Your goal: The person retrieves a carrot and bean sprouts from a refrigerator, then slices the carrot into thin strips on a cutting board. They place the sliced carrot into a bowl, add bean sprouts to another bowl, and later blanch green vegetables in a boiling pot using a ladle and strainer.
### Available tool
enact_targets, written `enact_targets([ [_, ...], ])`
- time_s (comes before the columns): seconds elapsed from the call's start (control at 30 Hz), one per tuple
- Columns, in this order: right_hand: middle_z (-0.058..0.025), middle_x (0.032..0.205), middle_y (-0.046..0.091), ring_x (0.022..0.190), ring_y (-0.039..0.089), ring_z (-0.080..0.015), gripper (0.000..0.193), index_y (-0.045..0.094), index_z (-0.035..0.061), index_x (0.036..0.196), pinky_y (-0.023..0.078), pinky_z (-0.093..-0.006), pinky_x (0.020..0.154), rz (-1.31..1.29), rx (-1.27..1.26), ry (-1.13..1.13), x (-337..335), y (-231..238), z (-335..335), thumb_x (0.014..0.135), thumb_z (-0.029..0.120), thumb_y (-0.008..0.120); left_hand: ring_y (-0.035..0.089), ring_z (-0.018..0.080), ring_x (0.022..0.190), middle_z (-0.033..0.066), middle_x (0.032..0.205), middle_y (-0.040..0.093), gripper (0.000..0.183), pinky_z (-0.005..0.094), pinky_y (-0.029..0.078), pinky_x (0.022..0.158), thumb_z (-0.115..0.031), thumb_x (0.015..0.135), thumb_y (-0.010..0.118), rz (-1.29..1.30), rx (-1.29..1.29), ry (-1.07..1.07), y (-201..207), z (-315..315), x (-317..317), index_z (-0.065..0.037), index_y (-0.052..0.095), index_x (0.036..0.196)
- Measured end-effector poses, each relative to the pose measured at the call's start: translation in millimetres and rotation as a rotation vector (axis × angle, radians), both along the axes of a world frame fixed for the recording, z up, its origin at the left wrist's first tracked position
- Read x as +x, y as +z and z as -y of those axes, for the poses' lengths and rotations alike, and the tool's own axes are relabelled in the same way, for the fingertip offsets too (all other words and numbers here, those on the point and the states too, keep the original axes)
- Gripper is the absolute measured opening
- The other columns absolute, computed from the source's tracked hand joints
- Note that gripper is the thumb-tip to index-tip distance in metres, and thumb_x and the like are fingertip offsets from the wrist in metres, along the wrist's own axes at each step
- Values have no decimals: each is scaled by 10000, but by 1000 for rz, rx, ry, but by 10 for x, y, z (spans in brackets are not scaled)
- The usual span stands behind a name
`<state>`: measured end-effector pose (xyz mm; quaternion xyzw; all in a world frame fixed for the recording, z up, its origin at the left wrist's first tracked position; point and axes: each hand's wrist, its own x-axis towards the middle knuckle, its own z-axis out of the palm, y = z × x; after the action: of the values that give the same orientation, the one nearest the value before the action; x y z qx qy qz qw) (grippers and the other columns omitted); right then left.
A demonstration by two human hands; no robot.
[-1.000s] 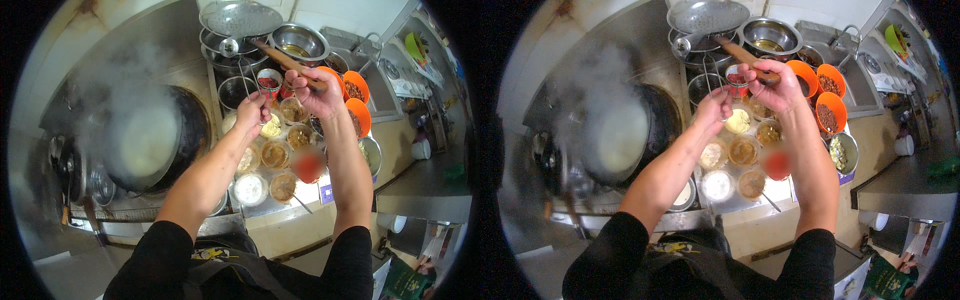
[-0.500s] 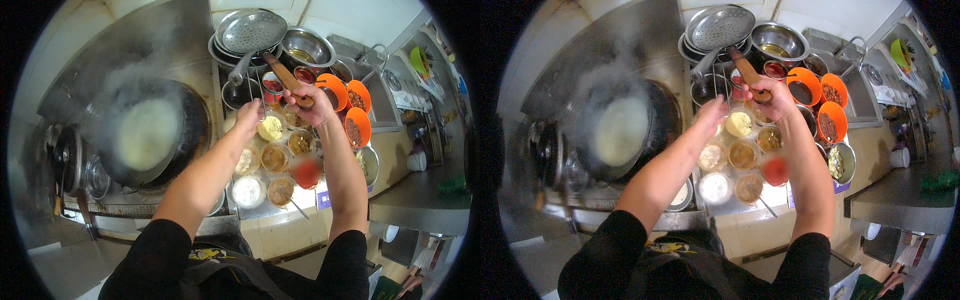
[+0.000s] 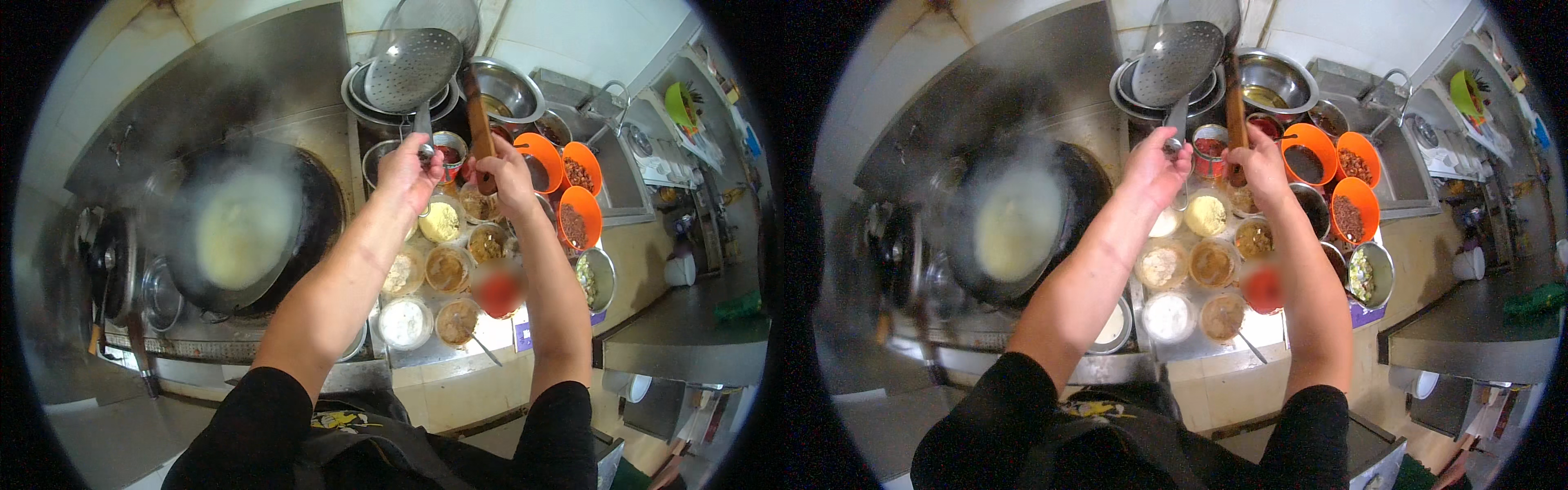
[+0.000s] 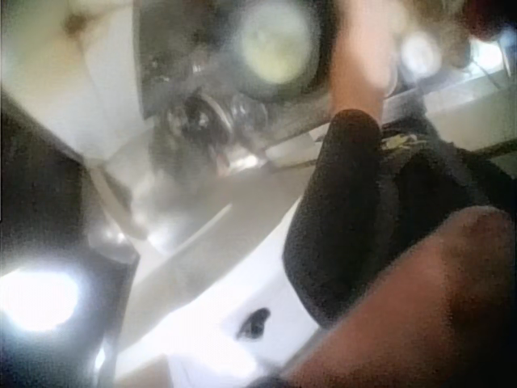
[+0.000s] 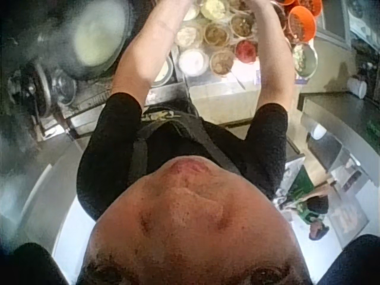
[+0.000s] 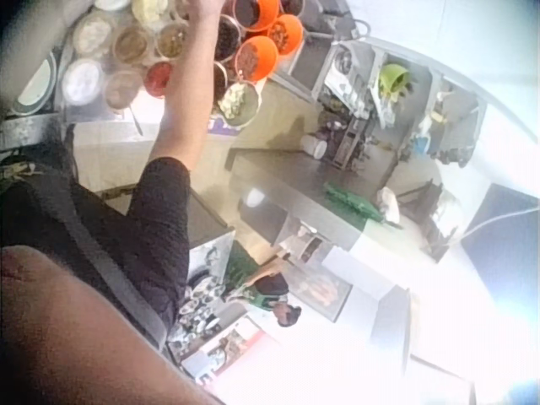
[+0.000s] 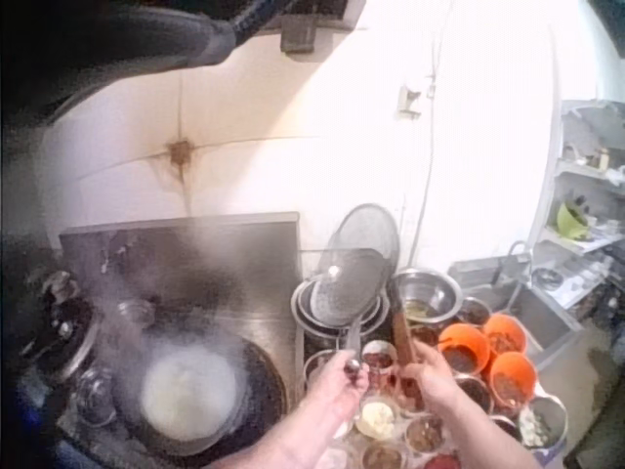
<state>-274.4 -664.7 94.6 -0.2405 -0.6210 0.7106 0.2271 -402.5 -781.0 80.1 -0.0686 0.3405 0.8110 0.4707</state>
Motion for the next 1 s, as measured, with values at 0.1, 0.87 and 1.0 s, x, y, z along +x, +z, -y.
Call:
enact_targets([
  [0.1, -76, 819, 596, 640, 580, -172, 375, 508, -17, 1154, 466, -290, 620, -131, 72, -107, 77, 157, -30, 780, -46, 513, 565, 168, 622, 125, 801, 578, 201, 245, 445, 459, -150, 891, 626, -131, -106, -5, 49, -96, 39, 6, 519, 962],
  [0.87, -4, 678, 460, 496, 414, -84, 441, 390, 26, 1325, 357, -238, 443, -29, -392, 434, 688, -1988, 4013, 948, 146, 585, 632, 168, 864, 110, 963, 669, 304, 312, 500, 771, -186, 912, 590, -1066, -718, -482, -748, 5832, 25, -13, 558, 1160],
  [1.0, 4, 715, 472, 523, 437, -73, 452, 382, 26, 1350, 373, -221, 467, 22, -260, 491, -173, -1981, 5070, 956, 142, 572, 637, 183, 796, 114, 871, 665, 286, 319, 500, 731, -158, 899, 586, -968, -808, -168, -844, 7107, -306, -10, 573, 1144],
])
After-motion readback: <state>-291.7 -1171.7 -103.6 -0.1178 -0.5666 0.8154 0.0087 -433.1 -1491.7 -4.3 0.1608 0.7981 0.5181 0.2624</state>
